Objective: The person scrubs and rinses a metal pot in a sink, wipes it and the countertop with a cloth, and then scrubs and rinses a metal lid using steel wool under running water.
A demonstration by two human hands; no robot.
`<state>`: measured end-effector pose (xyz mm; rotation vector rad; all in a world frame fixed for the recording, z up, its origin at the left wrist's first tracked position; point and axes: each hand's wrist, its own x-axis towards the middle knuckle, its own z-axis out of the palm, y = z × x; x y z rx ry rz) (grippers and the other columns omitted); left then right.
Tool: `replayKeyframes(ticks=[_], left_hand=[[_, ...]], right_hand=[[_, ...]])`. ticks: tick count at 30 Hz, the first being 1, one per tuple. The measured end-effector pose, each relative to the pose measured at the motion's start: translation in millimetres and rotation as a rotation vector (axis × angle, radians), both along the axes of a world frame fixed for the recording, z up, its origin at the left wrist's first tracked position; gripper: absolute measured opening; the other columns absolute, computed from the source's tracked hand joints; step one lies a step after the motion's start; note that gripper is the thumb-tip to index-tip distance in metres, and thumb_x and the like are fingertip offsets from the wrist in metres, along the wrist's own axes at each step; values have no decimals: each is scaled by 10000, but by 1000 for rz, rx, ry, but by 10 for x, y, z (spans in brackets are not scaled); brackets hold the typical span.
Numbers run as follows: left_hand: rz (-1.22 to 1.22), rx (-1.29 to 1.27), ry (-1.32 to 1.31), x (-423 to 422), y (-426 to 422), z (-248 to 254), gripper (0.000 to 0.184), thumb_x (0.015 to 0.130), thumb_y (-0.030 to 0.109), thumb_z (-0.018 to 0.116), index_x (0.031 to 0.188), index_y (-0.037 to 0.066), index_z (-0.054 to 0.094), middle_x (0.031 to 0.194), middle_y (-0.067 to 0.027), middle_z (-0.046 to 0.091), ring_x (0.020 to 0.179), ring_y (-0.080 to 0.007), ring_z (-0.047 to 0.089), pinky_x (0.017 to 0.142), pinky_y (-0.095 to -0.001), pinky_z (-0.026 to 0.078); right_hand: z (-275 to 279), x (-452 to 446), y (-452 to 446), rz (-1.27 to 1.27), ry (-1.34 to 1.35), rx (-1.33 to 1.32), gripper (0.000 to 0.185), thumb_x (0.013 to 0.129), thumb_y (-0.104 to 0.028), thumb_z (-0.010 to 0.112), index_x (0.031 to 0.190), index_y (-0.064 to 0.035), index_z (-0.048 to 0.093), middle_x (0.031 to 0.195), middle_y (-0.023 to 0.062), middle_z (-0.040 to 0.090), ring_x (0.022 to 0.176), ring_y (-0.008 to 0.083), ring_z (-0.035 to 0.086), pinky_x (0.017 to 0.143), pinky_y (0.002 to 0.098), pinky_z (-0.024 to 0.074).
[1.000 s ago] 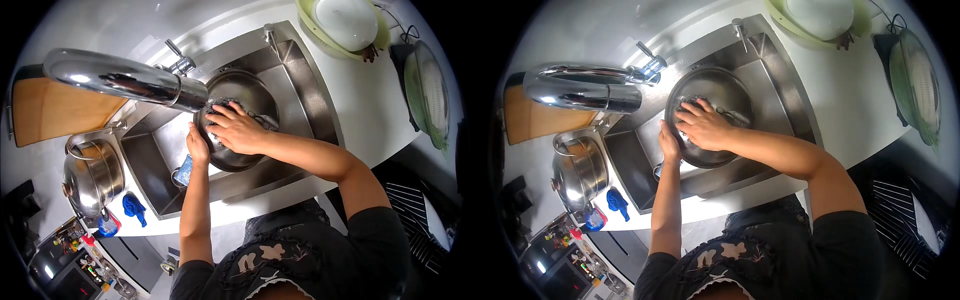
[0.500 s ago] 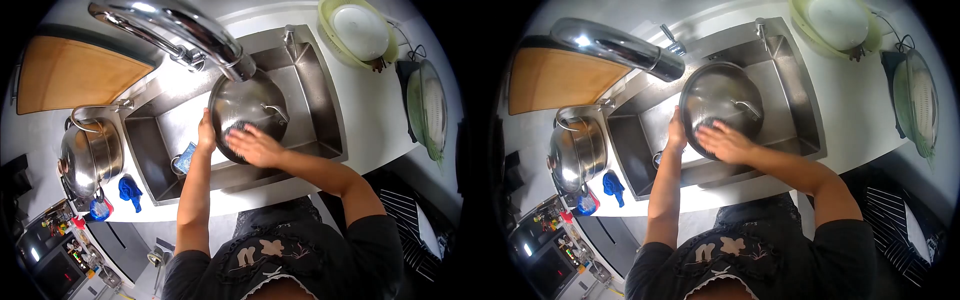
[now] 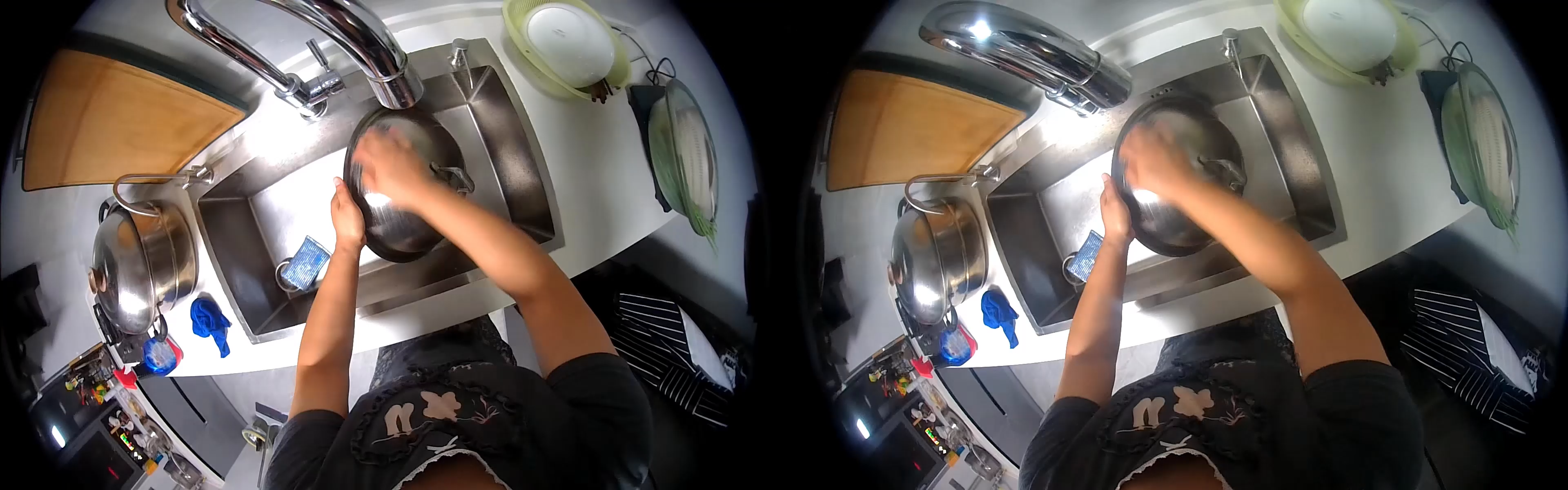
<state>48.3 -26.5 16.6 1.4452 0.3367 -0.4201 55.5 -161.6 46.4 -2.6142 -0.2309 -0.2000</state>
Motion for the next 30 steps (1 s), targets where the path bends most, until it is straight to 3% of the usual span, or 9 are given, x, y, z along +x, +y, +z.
replayKeyframes(ticks=[3, 10, 13, 15, 19, 21, 24, 26, 30], left_hand=[[14, 155, -72, -62, 9, -31, 589, 955, 440, 280, 950, -87, 543, 894, -122, 588, 805, -170, 525, 770, -269, 421], [-18, 205, -227, -41, 74, -158, 556, 971, 393, 261, 881, -68, 558, 823, -93, 574, 740, -152, 510, 696, -283, 430], [71, 290, -244, -75, 96, -212, 572, 966, 416, 279, 819, -64, 552, 747, -56, 534, 682, -127, 445, 643, -261, 399], [50, 321, -320, -52, 185, -331, 581, 964, 426, 280, 768, -58, 535, 692, -42, 512, 652, -118, 430, 609, -253, 385], [-18, 334, -254, 47, 240, -359, 594, 963, 432, 272, 810, -68, 555, 724, -62, 545, 650, -132, 463, 615, -267, 406], [2, 272, -243, 22, 178, -340, 613, 957, 449, 269, 948, -97, 550, 863, -109, 579, 760, -163, 519, 712, -282, 437], [21, 220, -171, -8, 161, -384, 629, 952, 462, 265, 1066, -107, 507, 1001, -137, 565, 883, -191, 533, 800, -296, 436], [77, 160, -108, -53, 200, -455, 631, 950, 466, 268, 1107, -104, 487, 1057, -148, 551, 937, -206, 531, 835, -301, 429], [143, 103, 3, -103, 240, -479, 649, 939, 489, 271, 1164, -91, 455, 1140, -159, 529, 1005, -240, 534, 880, -313, 424]], right_hand=[[-155, 384, -377, -399, 176, 264, 237, 775, -226, 521, 949, -95, 615, 1034, 82, 570, 1001, 279, 522, 861, 408, 397], [-32, -242, 5, -39, -148, 69, 314, 717, -150, 582, 1027, -104, 571, 1138, 125, 501, 1159, 287, 409, 1001, 492, 248], [-672, -92, -888, -339, 296, 526, 413, 862, -135, 483, 1262, -86, 396, 1191, 186, 449, 1146, 306, 423, 963, 368, 351], [-700, -371, -1300, -441, 877, 1305, 479, 914, -112, 406, 1368, -101, 254, 1324, 112, 409, 1189, 180, 427, 949, 293, 394], [-628, -455, -1150, -186, 545, 1225, 518, 922, -129, 416, 1400, -206, 233, 1483, 63, 79, 1365, 194, 48, 1091, 324, 114], [-551, -224, -1089, 133, 344, 607, 500, 906, -120, 447, 1378, -181, 296, 1471, 86, 135, 1357, 213, 104, 1087, 330, 133], [-801, -63, -1175, 157, 241, 603, 506, 888, -110, 475, 1366, -158, 318, 1443, 110, 212, 1334, 215, 183, 1077, 324, 173], [-1068, -332, -1384, -166, 633, 1381, 470, 911, -88, 425, 1363, -165, 323, 1310, 93, 412, 1173, 180, 417, 989, 285, 318], [-1455, -1050, -1112, -724, 820, 1102, 405, 928, -192, 360, 1320, -92, 343, 1211, 124, 480, 1113, 221, 451, 959, 322, 344]])
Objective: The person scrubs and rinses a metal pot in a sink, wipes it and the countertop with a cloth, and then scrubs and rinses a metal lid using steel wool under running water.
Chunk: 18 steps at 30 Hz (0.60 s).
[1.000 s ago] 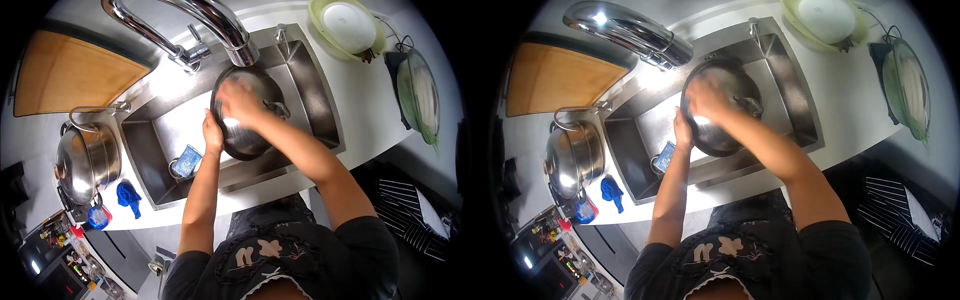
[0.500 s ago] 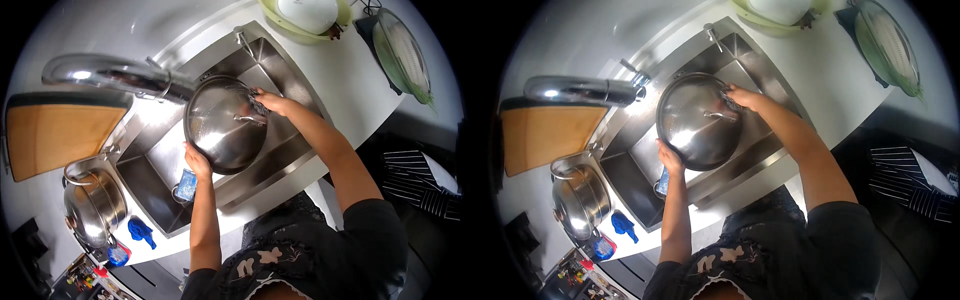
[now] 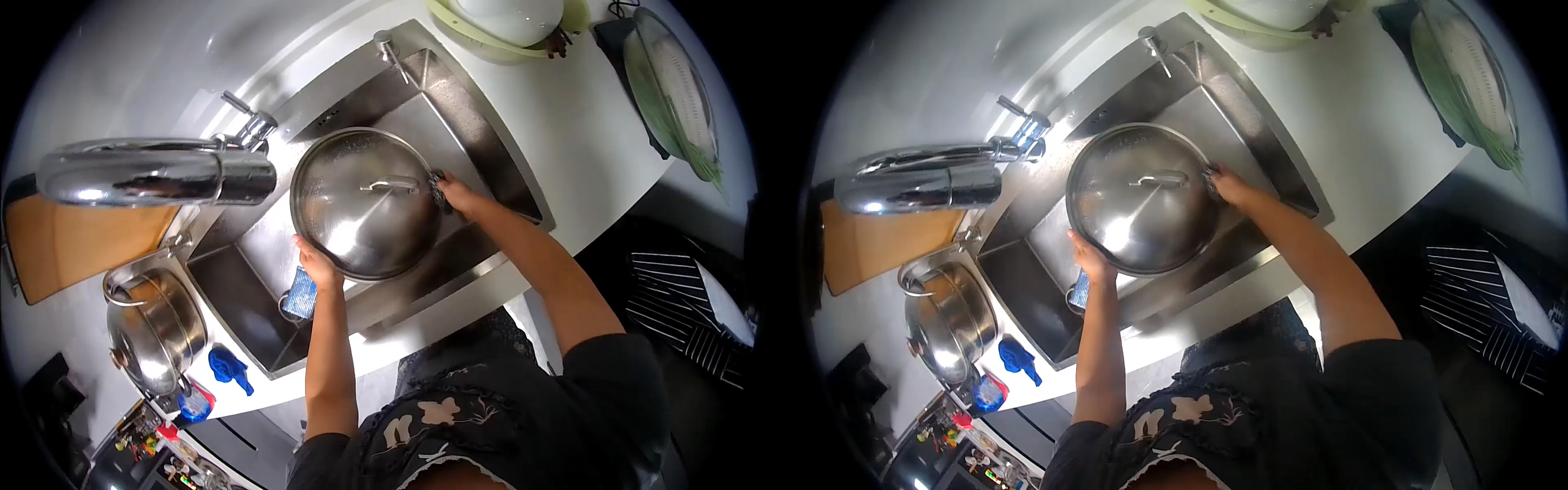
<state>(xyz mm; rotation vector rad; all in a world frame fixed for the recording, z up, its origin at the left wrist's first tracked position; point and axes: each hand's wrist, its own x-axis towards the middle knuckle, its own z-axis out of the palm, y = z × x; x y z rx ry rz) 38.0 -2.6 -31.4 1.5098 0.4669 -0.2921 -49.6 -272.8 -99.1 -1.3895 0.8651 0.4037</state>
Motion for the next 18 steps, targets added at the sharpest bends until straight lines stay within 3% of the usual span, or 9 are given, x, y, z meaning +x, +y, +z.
replayKeyframes(ticks=[2, 4, 6, 9, 10, 11, 13, 15, 18], left_hand=[[22, 40, 18, -13, -13, 21, 661, 935, 501, 258, 1170, -86, 451, 1151, -157, 526, 1005, -250, 540, 874, -319, 436], [42, 0, 55, 0, -28, 27, 665, 936, 503, 242, 1176, -83, 447, 1150, -161, 528, 1007, -251, 540, 877, -322, 439], [63, -61, 114, -12, -59, 30, 674, 937, 504, 228, 1179, -86, 447, 1140, -164, 534, 1001, -251, 543, 869, -319, 441], [83, -17, 43, -94, -121, -22, 679, 937, 505, 225, 1171, -91, 452, 1122, -163, 541, 987, -252, 547, 863, -316, 438], [55, -7, 16, -104, -99, 3, 687, 939, 506, 218, 1160, -99, 459, 1111, -162, 546, 974, -251, 548, 862, -313, 433], [56, 15, 26, -86, -100, 8, 688, 939, 504, 215, 1157, -100, 461, 1109, -163, 547, 972, -251, 547, 865, -314, 431], [53, 70, 65, -100, -79, 136, 690, 941, 501, 209, 1149, -104, 467, 1105, -164, 549, 969, -251, 546, 869, -314, 428], [74, 31, 76, -96, -56, 0, 683, 943, 496, 207, 1154, -100, 464, 1115, -161, 545, 978, -250, 543, 872, -313, 425], [132, -72, 81, -193, -19, -23, 668, 947, 484, 202, 1168, -94, 456, 1137, -157, 536, 1010, -247, 531, 885, -310, 415]], right_hand=[[175, -148, 177, 21, 109, -8, 394, 907, -172, 386, 1279, -43, 367, 1198, 171, 478, 1117, 279, 455, 963, 351, 343], [244, -332, 468, 311, -79, -356, 443, 861, -119, 438, 1272, 20, 350, 1222, 213, 447, 1149, 329, 429, 979, 385, 325], [721, -471, 936, 355, -625, -816, 445, 800, -55, 467, 1207, 100, 380, 1218, 261, 431, 1153, 368, 420, 986, 407, 321], [1176, -231, 1188, 396, -715, -940, 439, 791, -51, 487, 1201, 81, 404, 1225, 244, 428, 1154, 366, 409, 1000, 411, 306], [1060, -37, 1140, 234, -723, -919, 459, 810, -62, 478, 1235, 77, 373, 1254, 233, 404, 1176, 375, 386, 1014, 412, 287], [956, 74, 999, 175, -464, -802, 445, 815, -65, 471, 1228, 76, 386, 1253, 230, 410, 1174, 370, 390, 1011, 415, 290], [997, 84, 1027, 208, -451, -863, 452, 799, -76, 485, 1220, 65, 403, 1249, 235, 414, 1174, 368, 393, 1011, 415, 292], [1091, -29, 1349, 375, -695, -845, 471, 772, -88, 506, 1211, 57, 415, 1250, 241, 409, 1173, 370, 395, 1010, 415, 298], [978, 33, 1516, 191, -626, -1022, 472, 757, -130, 516, 1189, 47, 446, 1196, 247, 464, 1114, 378, 449, 963, 424, 347]])
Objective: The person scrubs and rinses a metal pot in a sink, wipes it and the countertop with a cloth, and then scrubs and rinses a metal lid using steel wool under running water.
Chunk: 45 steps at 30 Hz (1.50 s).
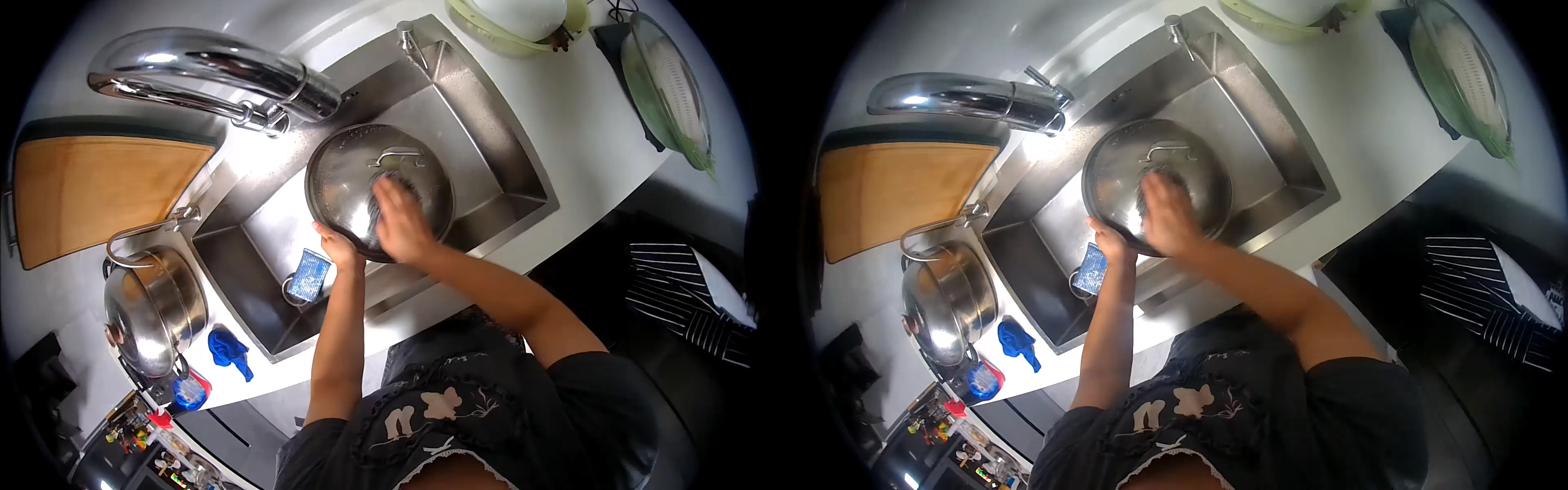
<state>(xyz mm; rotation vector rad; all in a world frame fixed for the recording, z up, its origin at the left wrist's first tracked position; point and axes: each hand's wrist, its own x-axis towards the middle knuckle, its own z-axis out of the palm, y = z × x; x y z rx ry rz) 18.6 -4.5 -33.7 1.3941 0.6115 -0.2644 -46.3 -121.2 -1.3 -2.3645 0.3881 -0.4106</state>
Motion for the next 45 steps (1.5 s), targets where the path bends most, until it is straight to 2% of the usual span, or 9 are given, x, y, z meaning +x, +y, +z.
replayKeyframes(ticks=[3, 8, 11, 13, 15, 18, 37, 40, 45], left_hand=[[-31, 1, -45, -34, 23, 98, 662, 949, 476, 202, 1150, -100, 460, 1124, -161, 537, 1002, -246, 528, 890, -316, 409], [-28, -45, -38, -28, 79, 141, 680, 942, 495, 218, 1141, -110, 458, 1117, -162, 529, 984, -244, 514, 882, -314, 406], [-59, 35, -33, -76, 148, 106, 685, 941, 499, 222, 1141, -113, 456, 1127, -164, 522, 988, -240, 506, 879, -317, 407], [-45, 81, -2, -72, 162, 78, 681, 942, 495, 220, 1139, -111, 457, 1129, -166, 521, 991, -238, 505, 879, -321, 408], [-14, 99, 29, -51, 167, 63, 674, 944, 490, 217, 1135, -108, 460, 1126, -166, 524, 993, -238, 508, 880, -325, 409], [-58, 8, -61, -73, 140, 141, 665, 946, 482, 214, 1132, -104, 466, 1132, -171, 520, 991, -242, 513, 879, -331, 411], [-89, 197, -116, -113, 205, 101, 672, 948, 479, 242, 1089, -129, 492, 1036, -166, 557, 889, -234, 518, 832, -307, 412], [44, 154, -134, -63, 103, 95, 670, 950, 471, 242, 1044, -130, 524, 948, -165, 585, 839, -240, 534, 815, -309, 421], [-152, 353, -180, -42, 94, 186, 651, 957, 450, 236, 1040, -126, 528, 957, -183, 596, 846, -241, 537, 818, -317, 421]], right_hand=[[104, 391, -474, -51, 429, 206, 435, 793, -127, 457, 1185, 61, 439, 1206, 235, 474, 1146, 339, 441, 985, 370, 344], [17, 55, -113, 62, 124, 94, 476, 779, -127, 455, 1229, 26, 448, 1276, 196, 441, 1185, 321, 416, 1022, 371, 306], [-77, 111, -198, -88, 154, 165, 455, 782, -123, 457, 1212, 25, 464, 1273, 185, 448, 1179, 320, 421, 1016, 370, 313], [154, 372, -412, -42, 436, 277, 410, 787, -115, 457, 1172, 21, 497, 1260, 183, 460, 1170, 314, 427, 1004, 366, 326], [-30, 238, -268, -7, 173, 186, 420, 780, -111, 465, 1176, 23, 497, 1268, 181, 453, 1172, 325, 423, 999, 384, 328], [82, -35, -115, 59, 120, 98, 464, 761, -109, 486, 1207, 20, 478, 1286, 171, 439, 1169, 348, 418, 997, 406, 328], [47, 80, -110, -68, 213, 186, 461, 733, -125, 532, 1192, -80, 530, 1314, 132, 400, 1160, 339, 400, 960, 428, 353], [76, 262, -168, -68, 280, 127, 462, 724, -117, 538, 1181, -45, 526, 1307, 140, 404, 1159, 322, 403, 944, 421, 365], [476, -234, 257, 254, 78, 20, 496, 735, -127, 535, 1196, 41, 460, 1312, 178, 388, 1178, 328, 386, 952, 423, 356]])
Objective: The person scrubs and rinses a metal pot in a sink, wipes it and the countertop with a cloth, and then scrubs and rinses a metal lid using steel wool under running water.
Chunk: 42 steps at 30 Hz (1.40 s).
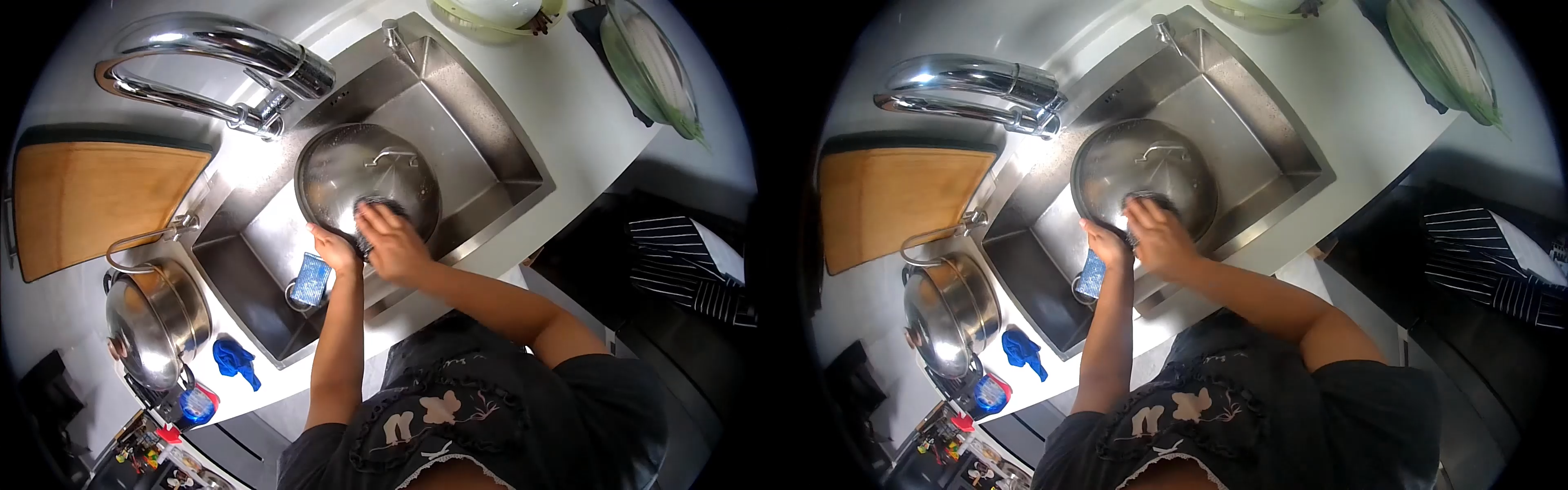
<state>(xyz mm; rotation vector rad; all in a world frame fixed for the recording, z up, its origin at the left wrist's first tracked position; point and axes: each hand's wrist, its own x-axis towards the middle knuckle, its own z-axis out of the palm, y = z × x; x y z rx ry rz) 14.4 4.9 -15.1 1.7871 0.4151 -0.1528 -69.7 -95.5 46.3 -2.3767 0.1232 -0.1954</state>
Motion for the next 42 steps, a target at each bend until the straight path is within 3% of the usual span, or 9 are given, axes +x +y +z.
replayKeyframes(ticks=[6, 12, 17, 28, 30, 34, 36, 40, 42], left_hand=[[12, -19, -44, -107, -23, -65, 620, 965, 432, 229, 1049, -112, 514, 1009, -171, 587, 862, -228, 538, 814, -325, 424], [-104, -137, -38, -113, 79, -43, 683, 949, 477, 207, 1087, -125, 498, 1051, -192, 582, 918, -256, 567, 856, -336, 431], [55, 43, -20, -148, -36, 30, 617, 967, 421, 224, 1061, -115, 513, 1022, -167, 584, 901, -222, 539, 822, -315, 427], [-22, -373, 64, -28, 12, 62, 617, 965, 424, 179, 1154, -85, 472, 1115, -169, 562, 1007, -268, 549, 903, -336, 425], [-105, -128, 173, 113, 139, -5, 638, 954, 446, 129, 1239, -46, 417, 1212, -153, 505, 1068, -278, 524, 941, -353, 416], [136, -410, 248, 62, 39, 22, 634, 947, 465, 138, 1262, -18, 403, 1249, -147, 470, 1118, -283, 483, 958, -372, 396], [177, -340, 261, 75, 40, 39, 621, 951, 453, 136, 1266, -12, 399, 1268, -142, 451, 1134, -288, 467, 973, -387, 382], [169, -378, 258, 182, 11, 37, 613, 952, 448, 144, 1265, -14, 396, 1262, -150, 455, 1124, -294, 475, 969, -388, 386], [188, -460, 348, 134, -77, 224, 627, 945, 458, 106, 1289, 9, 376, 1293, -131, 433, 1170, -280, 437, 997, -376, 355]], right_hand=[[-211, 1186, -279, -202, 209, -73, 508, 770, -167, 525, 1218, 55, 432, 1318, 237, 369, 1224, 354, 358, 1012, 414, 299], [-96, 451, 182, -124, 19, -98, 518, 758, -163, 535, 1196, 90, 424, 1312, 307, 324, 1214, 433, 335, 1013, 473, 275], [-209, 1225, -193, -253, 215, 9, 543, 767, -150, 510, 1228, 113, 395, 1301, 331, 327, 1196, 457, 353, 1032, 446, 271], [-227, 684, 45, -159, -56, 35, 500, 726, -126, 549, 1201, 15, 481, 1316, 211, 381, 1200, 360, 374, 1005, 439, 307], [-162, 204, 108, -45, -130, 6, 488, 708, -123, 554, 1182, -10, 514, 1291, 193, 415, 1176, 356, 402, 999, 453, 306], [-526, 67, -653, -425, 303, 320, 423, 764, -56, 458, 1182, -5, 490, 1231, 246, 441, 1119, 377, 443, 967, 381, 361], [-955, 27, -842, -527, 56, 279, 434, 771, -60, 448, 1200, 5, 462, 1245, 239, 434, 1104, 389, 447, 939, 379, 368], [-205, -87, -95, -15, -21, -98, 528, 729, -39, 480, 1256, -30, 438, 1308, 166, 385, 1210, 334, 353, 962, 558, 254], [-182, -125, 27, 20, -67, -91, 495, 770, -34, 470, 1263, -26, 426, 1326, 159, 369, 1214, 358, 341, 995, 502, 266]])
